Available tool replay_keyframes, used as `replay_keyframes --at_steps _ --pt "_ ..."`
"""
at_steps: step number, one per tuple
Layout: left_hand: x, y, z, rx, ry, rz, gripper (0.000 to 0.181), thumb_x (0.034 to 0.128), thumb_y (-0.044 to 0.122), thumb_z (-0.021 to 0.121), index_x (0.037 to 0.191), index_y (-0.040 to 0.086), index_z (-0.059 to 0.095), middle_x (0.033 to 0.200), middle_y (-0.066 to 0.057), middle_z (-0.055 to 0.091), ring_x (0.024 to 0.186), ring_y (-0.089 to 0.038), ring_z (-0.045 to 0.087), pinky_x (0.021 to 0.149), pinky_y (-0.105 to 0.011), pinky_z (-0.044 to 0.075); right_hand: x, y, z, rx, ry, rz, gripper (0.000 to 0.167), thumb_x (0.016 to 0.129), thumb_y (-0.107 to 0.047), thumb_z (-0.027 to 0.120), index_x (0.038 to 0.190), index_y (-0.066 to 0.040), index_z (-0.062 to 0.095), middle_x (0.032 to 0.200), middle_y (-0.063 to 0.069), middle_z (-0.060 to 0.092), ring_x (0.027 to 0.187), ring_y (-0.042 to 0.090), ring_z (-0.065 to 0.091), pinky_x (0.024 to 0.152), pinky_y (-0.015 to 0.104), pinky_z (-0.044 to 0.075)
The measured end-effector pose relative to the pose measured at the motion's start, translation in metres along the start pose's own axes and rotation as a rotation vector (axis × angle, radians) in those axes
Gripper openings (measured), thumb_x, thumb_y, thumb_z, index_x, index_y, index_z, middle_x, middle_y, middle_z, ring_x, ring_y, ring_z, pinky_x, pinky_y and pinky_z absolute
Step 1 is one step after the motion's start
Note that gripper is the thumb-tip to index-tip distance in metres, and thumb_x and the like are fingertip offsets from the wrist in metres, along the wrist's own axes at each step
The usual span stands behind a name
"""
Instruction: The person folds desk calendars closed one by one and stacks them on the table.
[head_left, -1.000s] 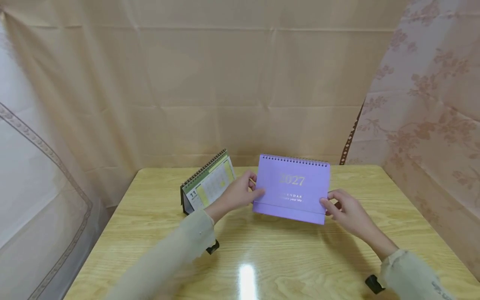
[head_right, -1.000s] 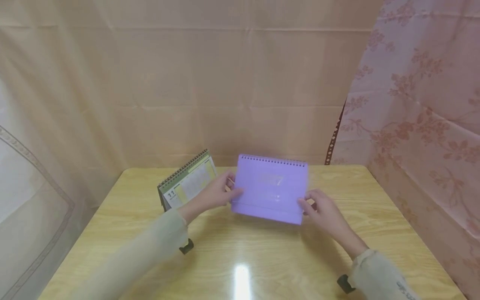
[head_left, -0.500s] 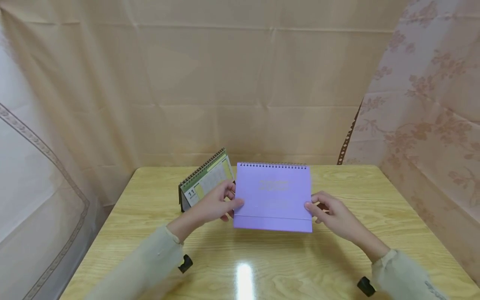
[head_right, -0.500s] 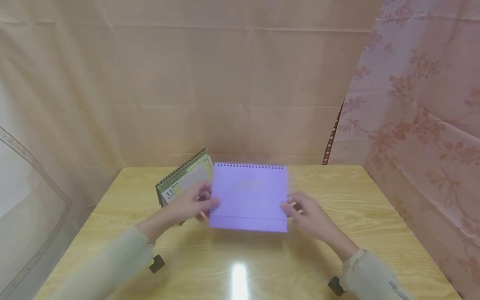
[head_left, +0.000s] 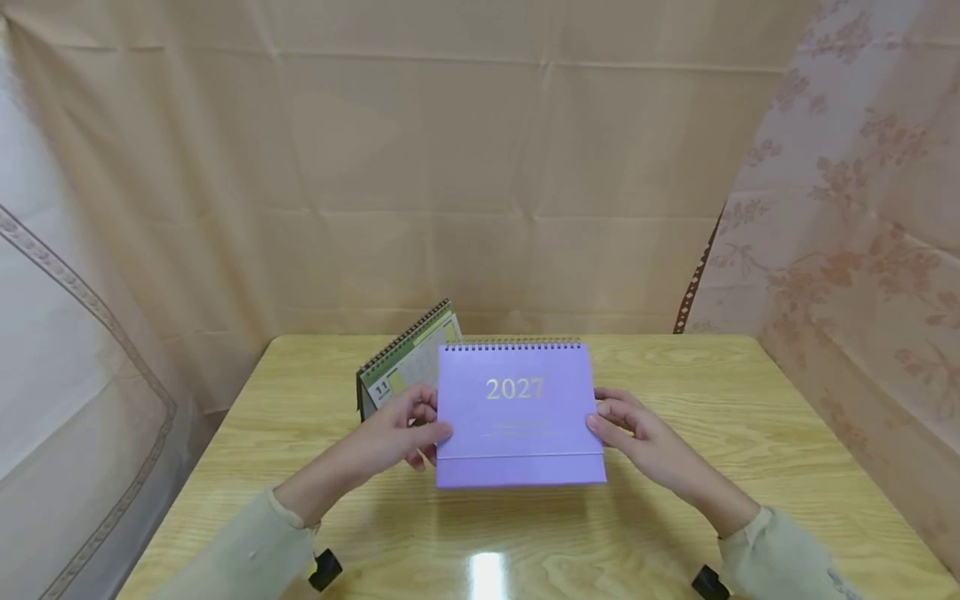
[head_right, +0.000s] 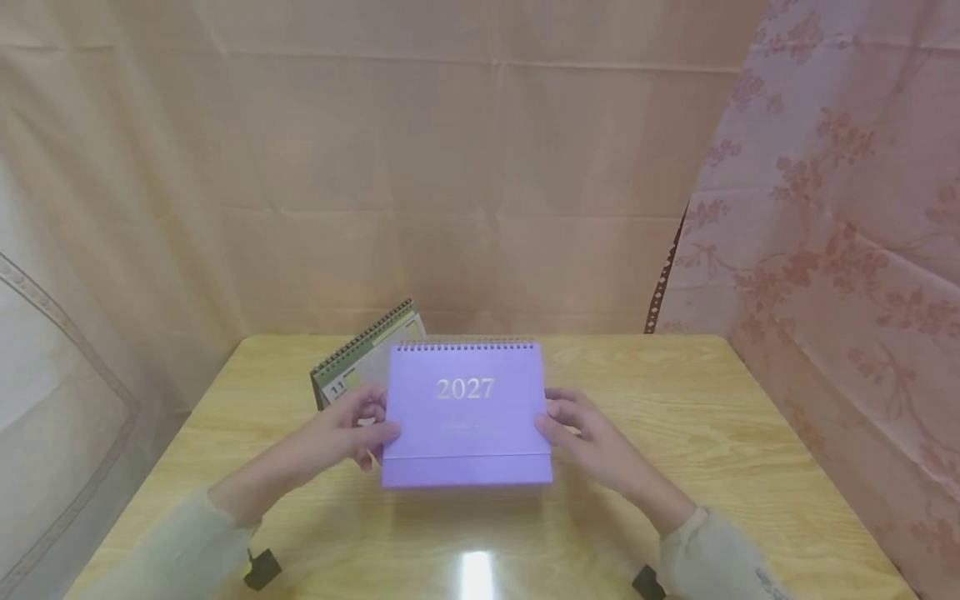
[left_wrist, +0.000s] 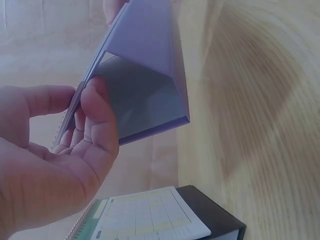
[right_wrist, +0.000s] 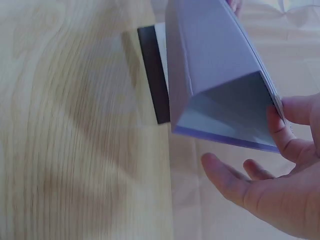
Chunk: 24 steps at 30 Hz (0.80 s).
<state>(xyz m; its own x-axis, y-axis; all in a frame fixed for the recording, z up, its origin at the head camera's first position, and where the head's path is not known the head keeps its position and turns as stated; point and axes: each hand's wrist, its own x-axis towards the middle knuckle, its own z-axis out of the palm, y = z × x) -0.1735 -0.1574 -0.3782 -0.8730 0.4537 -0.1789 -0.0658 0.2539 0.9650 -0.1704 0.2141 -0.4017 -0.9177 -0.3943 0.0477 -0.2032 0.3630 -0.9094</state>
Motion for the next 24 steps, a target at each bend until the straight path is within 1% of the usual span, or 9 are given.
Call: replay_keyframes --at_steps 3,5,6,7,10,14,18,22,24 --pt "-0.0034 -0.0025 -0.0021 0.001 0.007 0.003 0.035 0.1003 0.023 0.067 0.122 0.003 0.047 0.103 -0.016 0.058 0.083 -0.028 0.067 0.067 -0.038 0.056 0.0012 -0.0036 0.0043 0.118 -0.028 0.029 0.028 0.107 -0.027 0.055 0.102 0.000 0.060 0.158 0.028 0.025 0.133 0.044 0.047 0.096 0.040 0.054" --pt "-0.0051 -0.0040 -0.0035 -0.003 0.015 0.004 0.035 0.1004 0.022 0.067 0.122 0.003 0.047 0.103 -0.015 0.057 0.083 -0.027 0.067 0.067 -0.039 0.057 0.0020 -0.0052 0.0067 0.166 -0.043 0.041 0.029 0.107 -0.027 0.055 0.103 0.001 0.059 0.158 0.029 0.026 0.127 0.040 0.055 0.092 0.036 0.055" --pt "-0.0058 -0.0047 -0.0040 -0.007 0.017 0.003 0.034 0.1005 0.022 0.066 0.122 0.003 0.047 0.103 -0.015 0.057 0.083 -0.027 0.067 0.067 -0.040 0.057 0.0022 -0.0059 0.0076 0.170 -0.043 0.045 0.030 0.107 -0.028 0.054 0.102 0.001 0.059 0.157 0.029 0.027 0.124 0.037 0.057 0.091 0.036 0.056" --pt "-0.0065 -0.0052 -0.0043 -0.011 0.020 0.003 0.034 0.1006 0.021 0.066 0.123 0.003 0.047 0.104 -0.015 0.057 0.083 -0.027 0.067 0.068 -0.040 0.057 0.0023 -0.0063 0.0083 0.171 -0.046 0.047 0.030 0.107 -0.028 0.054 0.102 0.001 0.058 0.157 0.030 0.028 0.121 0.035 0.059 0.090 0.036 0.056" --pt "-0.0087 -0.0054 -0.0040 -0.003 0.034 0.017 0.035 0.1014 0.019 0.065 0.126 0.002 0.047 0.106 -0.015 0.057 0.084 -0.026 0.066 0.067 -0.038 0.057 0.0025 -0.0064 0.0095 0.192 -0.061 0.044 0.031 0.108 -0.028 0.053 0.105 0.003 0.059 0.155 0.029 0.033 0.117 0.030 0.063 0.093 0.038 0.055" --pt "-0.0099 -0.0041 -0.0012 0.053 0.049 0.063 0.038 0.1028 0.017 0.062 0.132 -0.001 0.046 0.107 -0.015 0.057 0.083 -0.024 0.063 0.065 -0.035 0.055 0.0030 -0.0052 0.0100 0.222 -0.089 0.031 0.034 0.109 -0.026 0.050 0.115 0.007 0.058 0.144 0.028 0.049 0.114 0.026 0.066 0.098 0.036 0.052" --pt "-0.0097 -0.0033 0.0017 0.100 0.076 0.086 0.038 0.1029 0.015 0.061 0.133 -0.002 0.046 0.107 -0.014 0.056 0.082 -0.025 0.062 0.063 -0.035 0.055 0.0032 -0.0038 0.0102 0.234 -0.104 0.033 0.036 0.110 -0.026 0.047 0.118 0.007 0.057 0.137 0.025 0.056 0.110 0.026 0.068 0.097 0.037 0.053" --pt "-0.0100 -0.0025 0.0033 0.143 0.111 0.102 0.039 0.1017 0.016 0.063 0.134 0.000 0.048 0.111 -0.014 0.055 0.087 -0.025 0.059 0.066 -0.033 0.053 0.0045 -0.0034 0.0097 0.235 -0.097 0.040 0.037 0.110 -0.027 0.047 0.118 0.008 0.056 0.133 0.024 0.057 0.109 0.026 0.068 0.096 0.040 0.054" --pt "-0.0103 -0.0027 0.0043 0.169 0.119 0.120 0.041 0.1011 0.017 0.064 0.135 0.000 0.048 0.119 -0.014 0.054 0.095 -0.028 0.058 0.074 -0.035 0.053 0.0054 -0.0033 0.0094 0.240 -0.087 0.046 0.038 0.110 -0.028 0.047 0.120 0.008 0.056 0.130 0.022 0.059 0.108 0.025 0.068 0.095 0.041 0.054"
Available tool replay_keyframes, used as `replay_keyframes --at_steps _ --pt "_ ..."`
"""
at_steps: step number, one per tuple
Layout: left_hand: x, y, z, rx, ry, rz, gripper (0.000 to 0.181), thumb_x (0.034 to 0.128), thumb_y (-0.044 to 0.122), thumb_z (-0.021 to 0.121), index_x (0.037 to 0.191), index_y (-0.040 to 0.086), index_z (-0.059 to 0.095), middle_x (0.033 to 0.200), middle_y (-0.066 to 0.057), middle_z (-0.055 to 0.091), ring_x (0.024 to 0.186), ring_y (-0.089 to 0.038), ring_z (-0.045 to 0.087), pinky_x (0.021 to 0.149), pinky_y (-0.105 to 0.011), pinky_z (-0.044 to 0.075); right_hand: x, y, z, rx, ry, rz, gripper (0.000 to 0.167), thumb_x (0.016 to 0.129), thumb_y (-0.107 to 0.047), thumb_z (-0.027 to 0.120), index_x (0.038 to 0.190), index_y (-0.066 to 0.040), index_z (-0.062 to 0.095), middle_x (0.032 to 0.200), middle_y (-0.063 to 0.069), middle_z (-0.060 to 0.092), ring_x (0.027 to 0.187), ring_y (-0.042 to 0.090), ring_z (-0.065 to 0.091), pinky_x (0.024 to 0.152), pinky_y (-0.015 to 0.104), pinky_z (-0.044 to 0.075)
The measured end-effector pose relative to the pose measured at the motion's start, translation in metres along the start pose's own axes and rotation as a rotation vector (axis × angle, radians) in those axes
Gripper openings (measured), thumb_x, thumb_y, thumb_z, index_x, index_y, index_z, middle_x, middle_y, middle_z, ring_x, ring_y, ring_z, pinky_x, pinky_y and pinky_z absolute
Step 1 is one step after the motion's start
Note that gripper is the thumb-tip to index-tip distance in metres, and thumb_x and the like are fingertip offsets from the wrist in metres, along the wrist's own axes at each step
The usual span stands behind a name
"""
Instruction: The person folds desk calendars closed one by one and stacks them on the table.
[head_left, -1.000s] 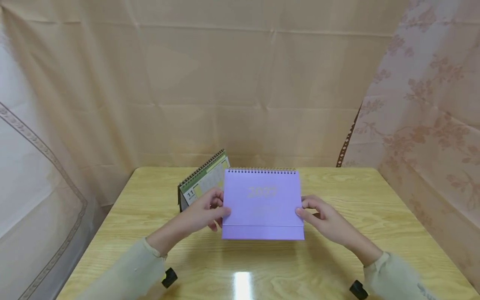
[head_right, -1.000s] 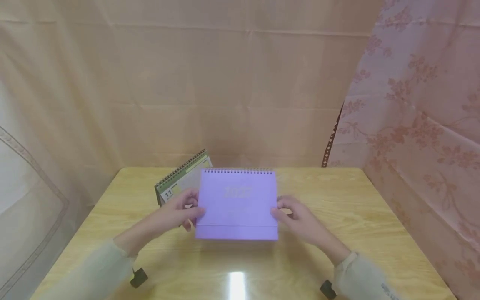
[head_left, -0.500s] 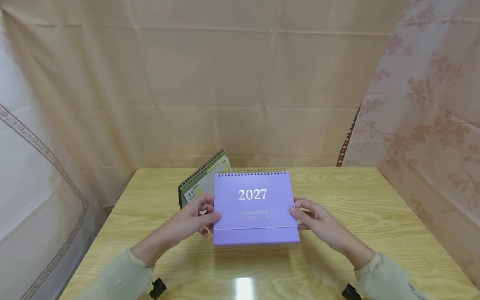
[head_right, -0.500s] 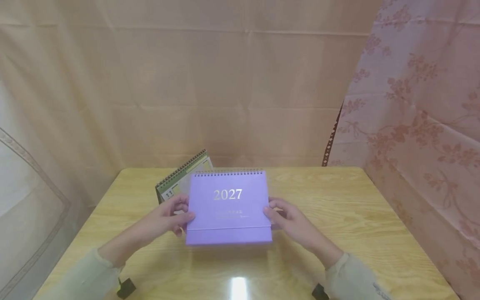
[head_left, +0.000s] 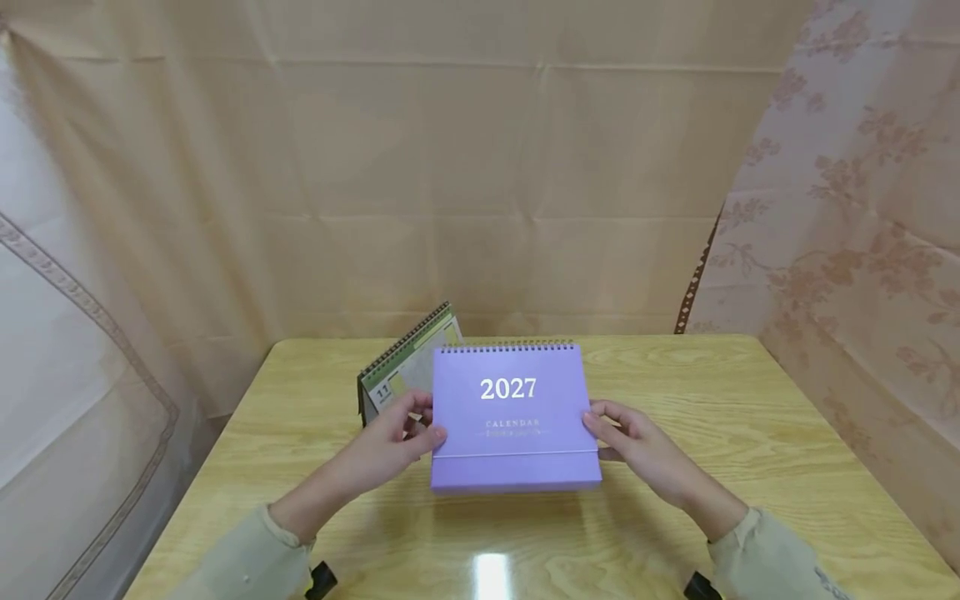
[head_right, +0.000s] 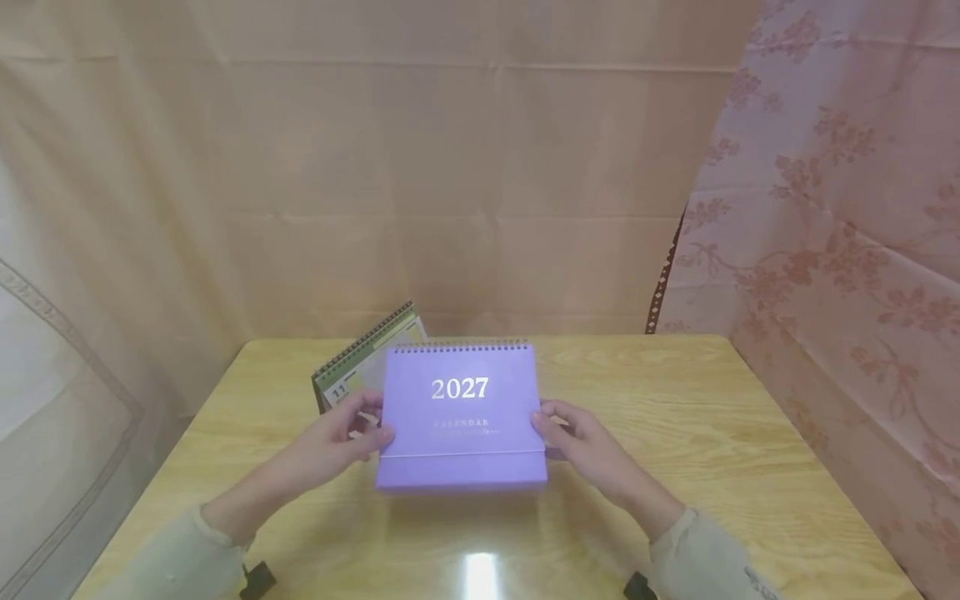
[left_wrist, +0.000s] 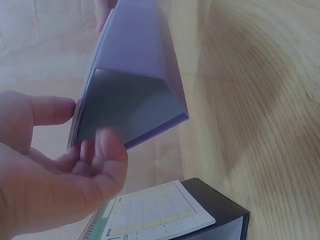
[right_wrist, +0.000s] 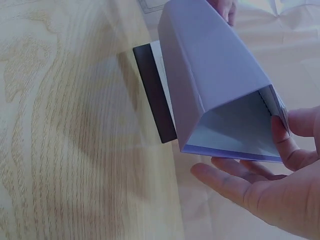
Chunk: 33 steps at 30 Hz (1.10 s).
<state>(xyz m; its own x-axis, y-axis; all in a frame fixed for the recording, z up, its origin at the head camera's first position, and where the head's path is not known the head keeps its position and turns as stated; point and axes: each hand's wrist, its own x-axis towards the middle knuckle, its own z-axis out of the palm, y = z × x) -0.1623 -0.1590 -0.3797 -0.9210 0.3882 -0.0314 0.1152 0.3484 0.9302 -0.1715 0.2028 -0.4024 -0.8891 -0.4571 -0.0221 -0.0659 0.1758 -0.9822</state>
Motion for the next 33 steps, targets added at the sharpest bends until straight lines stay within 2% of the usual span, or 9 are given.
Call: replay_keyframes --at_steps 3,5,9,16,20,24,27,31,33 --pt "-0.002 -0.002 0.003 0.044 0.022 0.024 0.045 0.1003 0.019 0.066 0.137 0.001 0.047 0.133 -0.018 0.047 0.117 -0.036 0.054 0.093 -0.044 0.052 0.000 0.001 0.000 0.020 0.010 0.009 0.040 0.110 -0.028 0.047 0.124 0.009 0.054 0.126 0.021 0.060 0.107 0.024 0.068 0.094 0.042 0.054" --pt "-0.002 -0.003 0.006 0.061 0.021 0.044 0.051 0.1002 0.019 0.066 0.141 0.000 0.043 0.143 -0.022 0.037 0.131 -0.044 0.047 0.105 -0.053 0.045 0.000 0.000 0.000 0.029 0.016 0.012 0.040 0.110 -0.028 0.047 0.123 0.010 0.054 0.127 0.021 0.058 0.108 0.024 0.067 0.094 0.044 0.054" --pt "-0.002 -0.005 0.012 0.058 -0.029 0.083 0.063 0.1033 0.020 0.061 0.153 0.002 0.026 0.158 -0.024 0.020 0.145 -0.047 0.029 0.114 -0.057 0.029 -0.001 -0.001 0.000 0.035 0.035 0.029 0.040 0.110 -0.029 0.048 0.121 0.009 0.055 0.129 0.021 0.055 0.108 0.024 0.066 0.093 0.044 0.055" --pt "0.000 -0.006 0.017 0.029 -0.075 0.042 0.077 0.1069 0.035 0.052 0.162 0.011 0.005 0.164 -0.022 0.020 0.147 -0.039 0.029 0.116 -0.055 0.027 0.001 -0.003 -0.002 0.048 0.060 0.051 0.043 0.109 -0.032 0.049 0.121 0.009 0.055 0.126 0.020 0.056 0.107 0.025 0.065 0.090 0.042 0.056" --pt "0.000 -0.006 0.018 -0.006 -0.086 0.023 0.078 0.1075 0.037 0.050 0.163 0.016 -0.001 0.165 -0.021 0.015 0.146 -0.040 0.030 0.115 -0.054 0.030 0.002 -0.001 -0.002 0.067 0.059 0.054 0.043 0.109 -0.031 0.050 0.122 0.009 0.055 0.123 0.017 0.059 0.107 0.024 0.065 0.090 0.043 0.056" --pt "-0.003 -0.006 0.019 -0.030 -0.089 0.034 0.078 0.1081 0.035 0.048 0.163 0.019 -0.004 0.166 -0.019 0.014 0.144 -0.040 0.034 0.112 -0.053 0.036 0.003 0.000 -0.003 0.081 0.038 0.056 0.042 0.109 -0.031 0.049 0.123 0.009 0.055 0.120 0.015 0.060 0.107 0.023 0.064 0.089 0.043 0.056" --pt "-0.004 -0.005 0.020 -0.035 -0.090 0.046 0.078 0.1086 0.036 0.047 0.163 0.021 -0.007 0.168 -0.016 0.008 0.149 -0.037 0.024 0.115 -0.054 0.030 0.003 0.000 -0.003 0.073 0.034 0.060 0.044 0.109 -0.032 0.049 0.124 0.009 0.055 0.121 0.016 0.060 0.107 0.022 0.065 0.089 0.042 0.056" --pt "-0.005 -0.003 0.022 -0.012 -0.077 0.041 0.078 0.1088 0.038 0.045 0.163 0.022 -0.009 0.169 -0.012 -0.001 0.153 -0.033 0.007 0.119 -0.057 0.017 0.003 -0.001 -0.002 0.037 0.032 0.064 0.050 0.108 -0.031 0.052 0.140 0.008 0.049 0.130 0.020 0.060 0.108 0.022 0.066 0.090 0.042 0.056" --pt "-0.006 -0.003 0.021 -0.037 -0.071 0.023 0.077 0.1089 0.037 0.045 0.163 0.023 -0.007 0.169 -0.013 0.000 0.150 -0.038 0.018 0.114 -0.058 0.029 0.004 -0.003 -0.001 0.018 0.029 0.068 0.057 0.108 -0.030 0.053 0.149 0.006 0.040 0.136 0.024 0.057 0.109 0.023 0.067 0.091 0.042 0.056"
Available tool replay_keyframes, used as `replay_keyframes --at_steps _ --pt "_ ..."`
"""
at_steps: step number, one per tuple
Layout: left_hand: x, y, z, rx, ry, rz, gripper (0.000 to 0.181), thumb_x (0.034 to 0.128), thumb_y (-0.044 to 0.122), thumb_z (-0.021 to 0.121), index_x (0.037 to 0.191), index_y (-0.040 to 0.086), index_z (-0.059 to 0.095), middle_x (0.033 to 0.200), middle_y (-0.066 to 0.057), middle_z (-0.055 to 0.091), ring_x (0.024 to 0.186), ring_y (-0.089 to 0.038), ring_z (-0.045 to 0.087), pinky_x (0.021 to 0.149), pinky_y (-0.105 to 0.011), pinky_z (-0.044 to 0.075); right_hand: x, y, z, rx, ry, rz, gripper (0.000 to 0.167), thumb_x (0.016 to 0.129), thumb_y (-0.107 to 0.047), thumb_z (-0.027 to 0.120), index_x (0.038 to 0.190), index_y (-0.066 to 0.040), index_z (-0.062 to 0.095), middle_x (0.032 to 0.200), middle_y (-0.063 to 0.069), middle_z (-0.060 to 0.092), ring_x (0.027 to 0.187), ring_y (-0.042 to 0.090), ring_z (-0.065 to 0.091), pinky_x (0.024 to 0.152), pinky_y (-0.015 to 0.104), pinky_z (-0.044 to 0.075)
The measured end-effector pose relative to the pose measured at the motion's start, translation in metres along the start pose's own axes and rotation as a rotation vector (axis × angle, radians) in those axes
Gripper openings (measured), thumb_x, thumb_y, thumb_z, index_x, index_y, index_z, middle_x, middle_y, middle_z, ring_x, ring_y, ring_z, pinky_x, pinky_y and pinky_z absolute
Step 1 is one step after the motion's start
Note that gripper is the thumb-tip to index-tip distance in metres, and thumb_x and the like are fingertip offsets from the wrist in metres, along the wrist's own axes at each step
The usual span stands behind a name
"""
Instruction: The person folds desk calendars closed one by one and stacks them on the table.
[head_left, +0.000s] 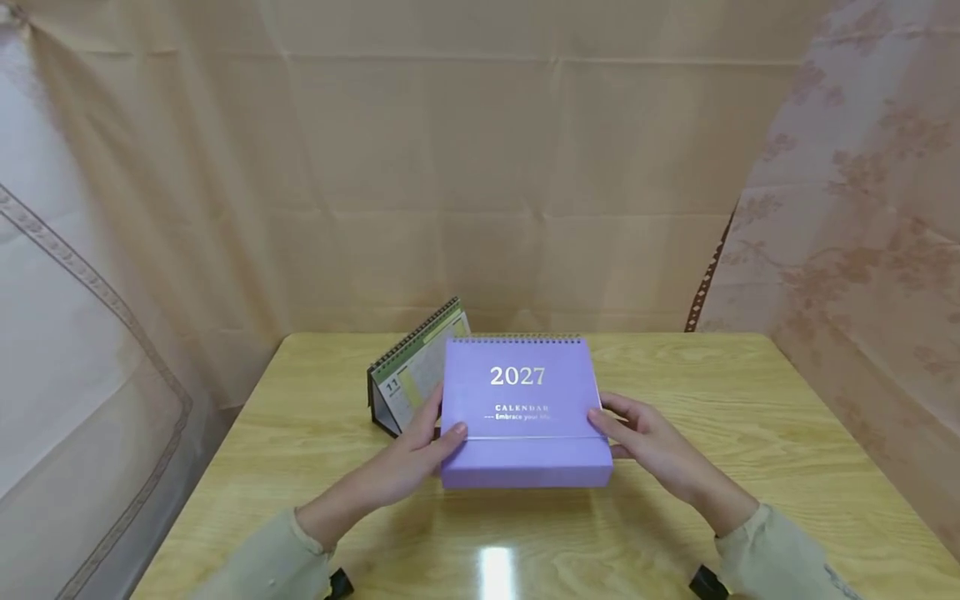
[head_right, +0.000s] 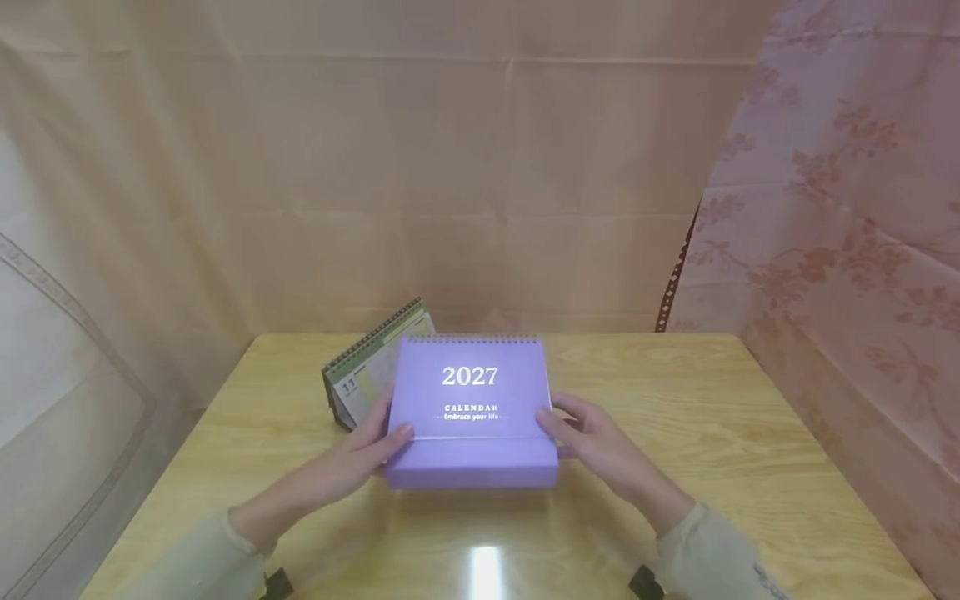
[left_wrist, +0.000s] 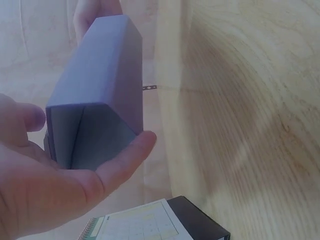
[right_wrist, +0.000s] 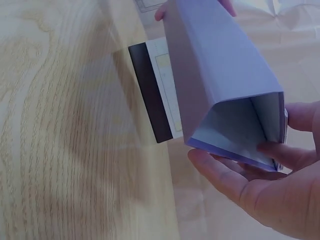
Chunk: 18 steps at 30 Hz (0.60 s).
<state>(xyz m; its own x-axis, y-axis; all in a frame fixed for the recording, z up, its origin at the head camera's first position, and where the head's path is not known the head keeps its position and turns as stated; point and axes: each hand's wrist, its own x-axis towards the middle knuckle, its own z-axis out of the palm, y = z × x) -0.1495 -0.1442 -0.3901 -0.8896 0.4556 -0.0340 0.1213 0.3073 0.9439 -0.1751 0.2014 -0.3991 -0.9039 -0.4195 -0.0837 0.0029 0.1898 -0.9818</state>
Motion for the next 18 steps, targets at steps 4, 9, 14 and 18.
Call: replay_keyframes --at_steps 4,9,14,18 --pt "0.0071 -0.0052 0.0023 -0.092 -0.005 -0.036 0.076 0.1090 0.036 0.046 0.163 0.027 -0.007 0.168 -0.016 0.001 0.132 -0.042 0.046 0.089 -0.051 0.055 0.0025 0.0027 -0.0034 -0.019 0.002 0.025 0.067 0.107 -0.031 0.055 0.159 -0.001 0.025 0.148 0.029 0.046 0.110 0.025 0.066 0.090 0.041 0.056" --pt "0.0104 -0.0039 0.0007 -0.136 -0.029 -0.046 0.077 0.1087 0.037 0.047 0.163 0.029 -0.007 0.168 -0.016 0.002 0.122 -0.039 0.055 0.083 -0.048 0.058 0.0033 0.0016 -0.0045 0.000 -0.004 0.030 0.069 0.107 -0.030 0.055 0.161 -0.004 0.021 0.155 0.030 0.036 0.111 0.027 0.066 0.088 0.041 0.057" --pt "0.0115 -0.0044 0.0010 -0.117 -0.017 -0.050 0.080 0.1066 0.035 0.053 0.164 0.027 -0.003 0.162 -0.018 0.020 0.111 -0.032 0.057 0.078 -0.047 0.059 0.0026 0.0036 -0.0054 0.026 -0.023 0.036 0.070 0.107 -0.030 0.055 0.162 -0.005 0.019 0.155 0.031 0.034 0.110 0.027 0.067 0.087 0.041 0.058" --pt "0.0122 -0.0052 0.0011 -0.101 -0.007 -0.041 0.084 0.1046 0.031 0.059 0.164 0.025 -0.001 0.153 -0.021 0.030 0.105 -0.030 0.057 0.075 -0.046 0.060 0.0030 0.0053 -0.0059 0.032 -0.038 0.027 0.070 0.107 -0.029 0.055 0.162 -0.006 0.019 0.148 0.032 0.044 0.106 0.029 0.069 0.085 0.043 0.058"
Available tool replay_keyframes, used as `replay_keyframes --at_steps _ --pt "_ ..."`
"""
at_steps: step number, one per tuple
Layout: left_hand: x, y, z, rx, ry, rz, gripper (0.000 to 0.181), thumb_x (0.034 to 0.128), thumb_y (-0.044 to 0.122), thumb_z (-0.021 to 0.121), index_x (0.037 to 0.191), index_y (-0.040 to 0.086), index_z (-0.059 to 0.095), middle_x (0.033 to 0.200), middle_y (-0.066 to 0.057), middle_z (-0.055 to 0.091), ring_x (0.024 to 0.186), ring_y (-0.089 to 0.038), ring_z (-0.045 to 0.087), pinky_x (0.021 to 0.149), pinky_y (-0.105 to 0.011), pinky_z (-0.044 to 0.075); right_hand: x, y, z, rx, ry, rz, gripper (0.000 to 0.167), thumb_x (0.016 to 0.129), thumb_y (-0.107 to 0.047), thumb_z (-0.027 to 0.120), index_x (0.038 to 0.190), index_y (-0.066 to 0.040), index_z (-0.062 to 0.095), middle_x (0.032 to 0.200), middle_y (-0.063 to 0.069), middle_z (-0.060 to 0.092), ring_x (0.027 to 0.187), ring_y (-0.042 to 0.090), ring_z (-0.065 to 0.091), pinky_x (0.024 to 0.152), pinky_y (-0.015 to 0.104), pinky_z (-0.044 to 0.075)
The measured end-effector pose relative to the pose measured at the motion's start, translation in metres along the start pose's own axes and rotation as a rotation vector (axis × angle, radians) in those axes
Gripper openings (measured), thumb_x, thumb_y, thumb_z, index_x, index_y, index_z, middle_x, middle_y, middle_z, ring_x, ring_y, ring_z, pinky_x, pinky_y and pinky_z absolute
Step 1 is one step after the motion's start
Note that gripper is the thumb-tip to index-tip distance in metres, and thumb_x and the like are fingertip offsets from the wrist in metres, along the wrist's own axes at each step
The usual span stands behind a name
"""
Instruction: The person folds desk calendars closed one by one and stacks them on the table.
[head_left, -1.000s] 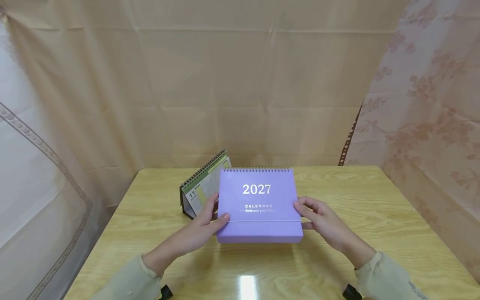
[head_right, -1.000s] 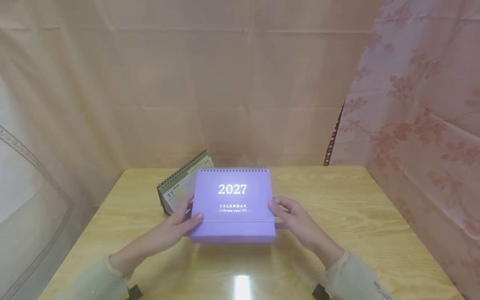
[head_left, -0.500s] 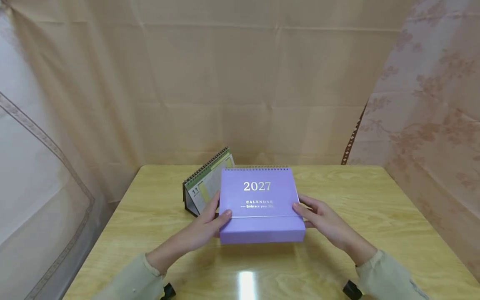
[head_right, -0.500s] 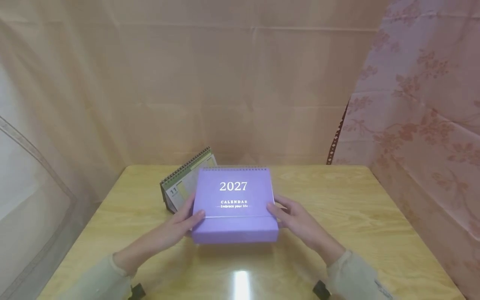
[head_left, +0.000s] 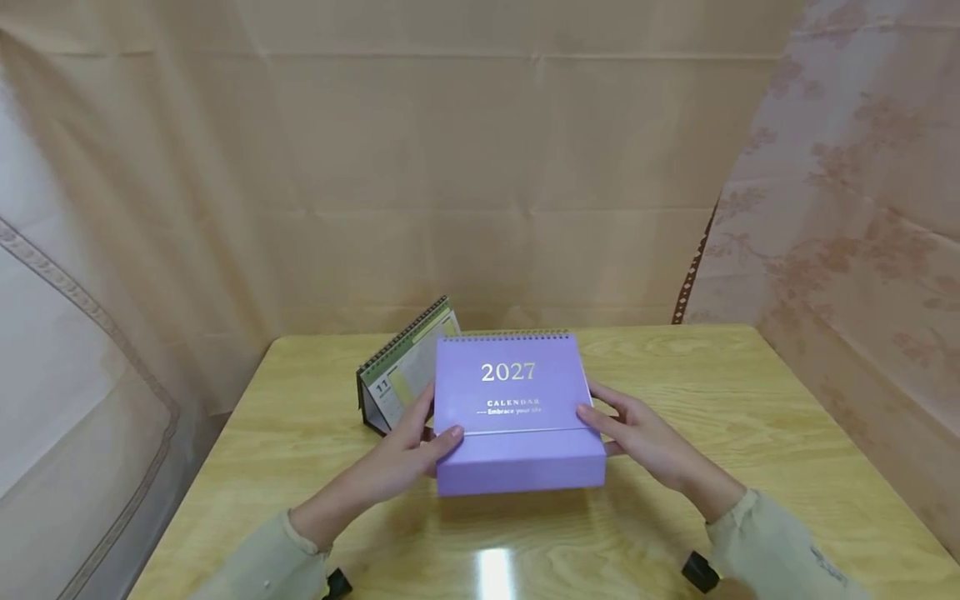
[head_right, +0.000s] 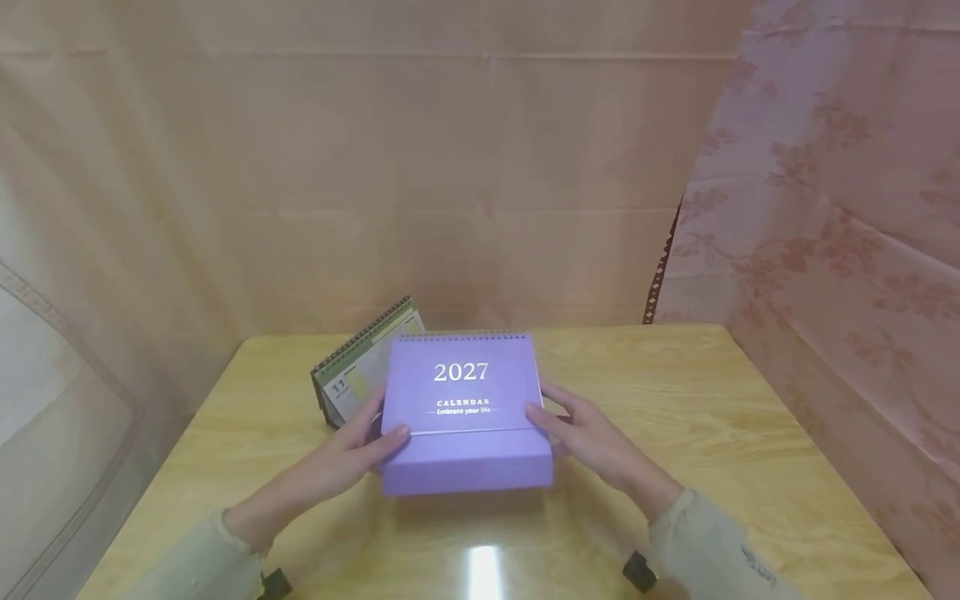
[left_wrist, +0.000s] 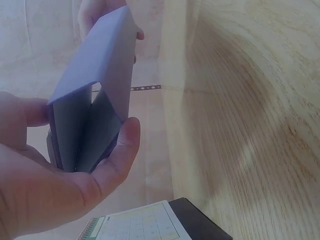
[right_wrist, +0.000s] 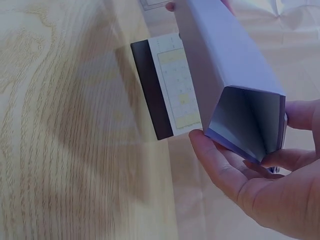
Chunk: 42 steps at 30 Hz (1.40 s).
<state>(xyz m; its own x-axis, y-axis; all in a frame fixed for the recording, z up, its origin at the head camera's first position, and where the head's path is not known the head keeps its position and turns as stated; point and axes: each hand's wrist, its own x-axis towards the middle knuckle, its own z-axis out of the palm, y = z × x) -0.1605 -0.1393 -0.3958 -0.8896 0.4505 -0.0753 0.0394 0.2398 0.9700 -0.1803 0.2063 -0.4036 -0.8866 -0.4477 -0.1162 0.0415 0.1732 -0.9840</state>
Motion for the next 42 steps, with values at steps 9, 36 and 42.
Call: replay_keyframes --at_steps 9,36,42 --pt "0.004 0.001 0.000 -0.016 0.002 -0.001 0.088 0.1004 0.026 0.067 0.164 0.029 0.005 0.152 -0.016 0.031 0.107 -0.035 0.054 0.073 -0.047 0.060 0.001 0.001 -0.001 0.015 0.016 -0.002 0.075 0.104 -0.026 0.060 0.163 -0.011 0.017 0.162 0.024 0.024 0.109 0.033 0.067 0.083 0.046 0.059" --pt "0.013 -0.001 -0.001 -0.008 0.034 0.028 0.088 0.0965 0.014 0.071 0.164 0.023 0.015 0.138 -0.017 0.047 0.095 -0.031 0.061 0.064 -0.046 0.061 -0.001 0.002 -0.003 0.032 0.013 -0.015 0.090 0.099 -0.016 0.068 0.164 -0.014 0.006 0.163 0.025 0.016 0.111 0.034 0.065 0.081 0.051 0.058" --pt "0.017 -0.005 -0.002 0.036 0.035 0.047 0.090 0.0963 0.013 0.072 0.164 0.025 0.014 0.141 -0.017 0.043 0.097 -0.033 0.059 0.062 -0.045 0.061 -0.001 0.003 -0.004 0.037 0.004 -0.027 0.088 0.100 -0.014 0.066 0.164 -0.013 0.006 0.164 0.024 0.013 0.111 0.035 0.064 0.080 0.056 0.058"
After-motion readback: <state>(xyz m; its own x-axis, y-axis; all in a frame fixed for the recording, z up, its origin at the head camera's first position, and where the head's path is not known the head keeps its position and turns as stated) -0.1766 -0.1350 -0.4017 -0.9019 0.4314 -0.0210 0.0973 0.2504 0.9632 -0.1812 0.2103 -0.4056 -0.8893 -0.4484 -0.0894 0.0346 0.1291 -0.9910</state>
